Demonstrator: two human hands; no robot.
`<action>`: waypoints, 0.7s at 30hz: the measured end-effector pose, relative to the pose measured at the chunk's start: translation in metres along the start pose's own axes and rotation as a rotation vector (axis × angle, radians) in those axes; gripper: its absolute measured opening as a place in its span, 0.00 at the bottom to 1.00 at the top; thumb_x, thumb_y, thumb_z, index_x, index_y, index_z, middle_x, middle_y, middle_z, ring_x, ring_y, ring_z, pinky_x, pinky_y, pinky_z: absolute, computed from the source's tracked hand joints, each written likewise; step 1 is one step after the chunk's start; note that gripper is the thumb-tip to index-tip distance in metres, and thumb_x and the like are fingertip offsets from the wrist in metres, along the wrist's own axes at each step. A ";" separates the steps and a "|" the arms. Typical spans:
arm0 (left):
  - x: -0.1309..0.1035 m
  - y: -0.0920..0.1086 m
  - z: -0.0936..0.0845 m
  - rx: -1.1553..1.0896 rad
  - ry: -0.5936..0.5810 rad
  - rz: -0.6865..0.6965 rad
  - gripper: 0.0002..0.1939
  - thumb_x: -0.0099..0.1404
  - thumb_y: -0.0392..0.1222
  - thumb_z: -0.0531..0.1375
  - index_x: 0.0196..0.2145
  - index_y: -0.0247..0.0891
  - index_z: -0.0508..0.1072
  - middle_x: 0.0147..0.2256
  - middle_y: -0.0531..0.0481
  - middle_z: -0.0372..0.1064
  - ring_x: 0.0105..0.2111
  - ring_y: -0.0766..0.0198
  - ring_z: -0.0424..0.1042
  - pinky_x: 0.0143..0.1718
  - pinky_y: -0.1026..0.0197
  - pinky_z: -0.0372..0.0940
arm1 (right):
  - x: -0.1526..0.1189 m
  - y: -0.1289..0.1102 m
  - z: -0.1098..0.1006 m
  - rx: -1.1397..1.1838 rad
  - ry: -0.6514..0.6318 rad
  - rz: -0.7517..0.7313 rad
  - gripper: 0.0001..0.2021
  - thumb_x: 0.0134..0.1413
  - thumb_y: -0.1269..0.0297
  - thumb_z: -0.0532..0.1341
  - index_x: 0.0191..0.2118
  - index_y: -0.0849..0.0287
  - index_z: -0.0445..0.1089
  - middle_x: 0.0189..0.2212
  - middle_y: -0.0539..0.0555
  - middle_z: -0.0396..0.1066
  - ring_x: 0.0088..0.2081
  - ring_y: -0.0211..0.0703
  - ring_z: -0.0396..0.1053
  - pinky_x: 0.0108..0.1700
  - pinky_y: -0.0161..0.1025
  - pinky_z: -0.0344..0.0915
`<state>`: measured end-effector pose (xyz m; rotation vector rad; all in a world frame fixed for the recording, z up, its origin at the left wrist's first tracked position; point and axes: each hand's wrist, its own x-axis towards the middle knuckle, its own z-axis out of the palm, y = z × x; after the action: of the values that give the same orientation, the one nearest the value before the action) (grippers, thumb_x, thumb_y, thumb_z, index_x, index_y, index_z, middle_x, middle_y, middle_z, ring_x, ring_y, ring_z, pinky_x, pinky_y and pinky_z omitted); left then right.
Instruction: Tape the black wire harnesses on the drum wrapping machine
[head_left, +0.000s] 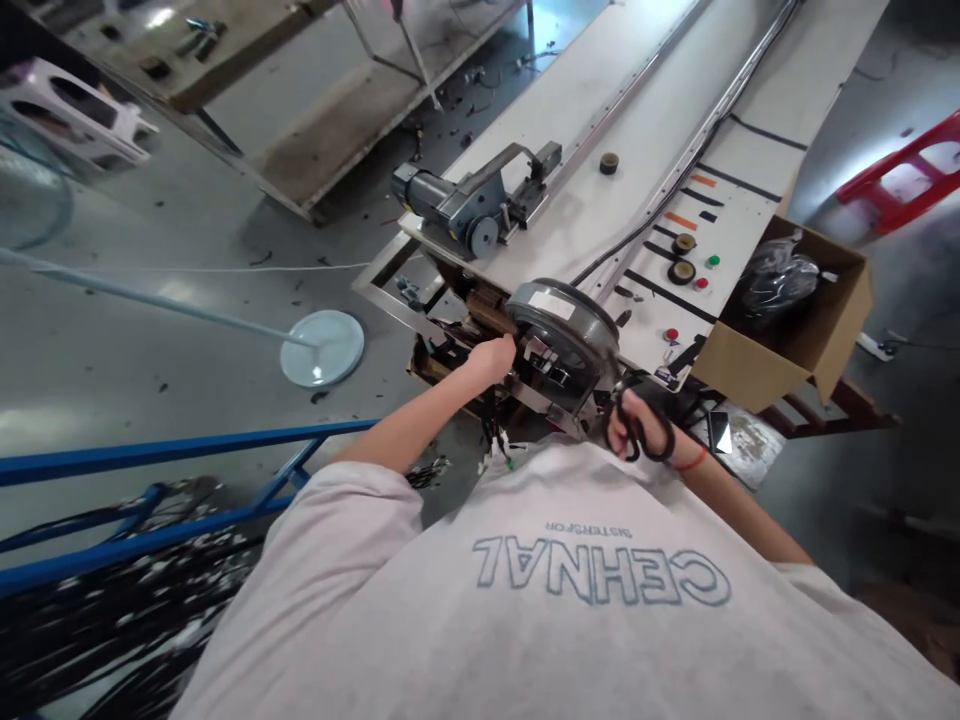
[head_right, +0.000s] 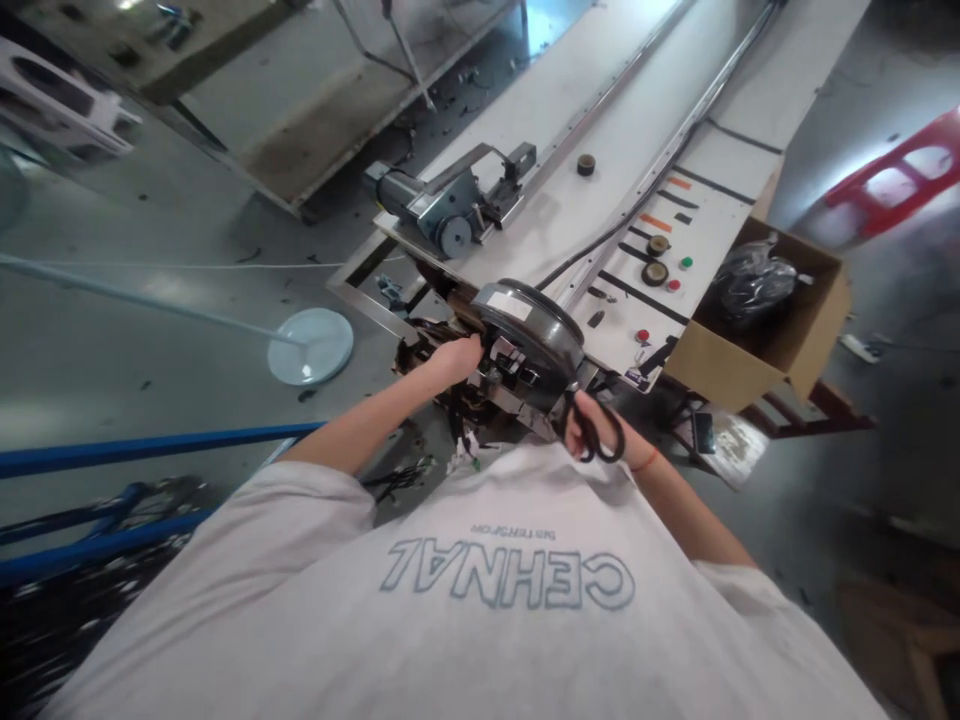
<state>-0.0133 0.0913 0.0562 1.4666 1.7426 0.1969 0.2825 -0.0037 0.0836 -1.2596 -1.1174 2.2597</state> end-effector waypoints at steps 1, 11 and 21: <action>0.005 0.002 0.007 0.126 0.051 -0.019 0.09 0.63 0.25 0.54 0.40 0.26 0.70 0.39 0.29 0.72 0.52 0.41 0.72 0.51 0.52 0.63 | -0.006 -0.002 -0.012 -0.009 0.167 -0.013 0.35 0.50 0.24 0.48 0.19 0.56 0.58 0.15 0.54 0.67 0.15 0.38 0.64 0.17 0.33 0.60; 0.009 -0.005 0.055 0.274 0.391 -0.056 0.35 0.60 0.25 0.52 0.65 0.33 0.57 0.64 0.30 0.57 0.57 0.47 0.68 0.47 0.54 0.70 | 0.077 -0.062 -0.105 -1.003 0.782 0.186 0.16 0.55 0.53 0.62 0.26 0.62 0.71 0.25 0.61 0.73 0.31 0.47 0.71 0.32 0.38 0.61; -0.081 -0.017 0.017 0.116 0.444 0.107 0.36 0.58 0.22 0.50 0.64 0.35 0.62 0.61 0.38 0.65 0.62 0.51 0.64 0.65 0.49 0.59 | 0.037 -0.080 -0.020 -0.567 0.135 -0.075 0.24 0.59 0.45 0.59 0.25 0.61 0.72 0.22 0.56 0.73 0.23 0.39 0.68 0.26 0.34 0.64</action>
<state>-0.0167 0.0090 0.0740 1.6958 2.0525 0.5177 0.2712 0.0795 0.1172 -1.5067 -1.7923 1.8258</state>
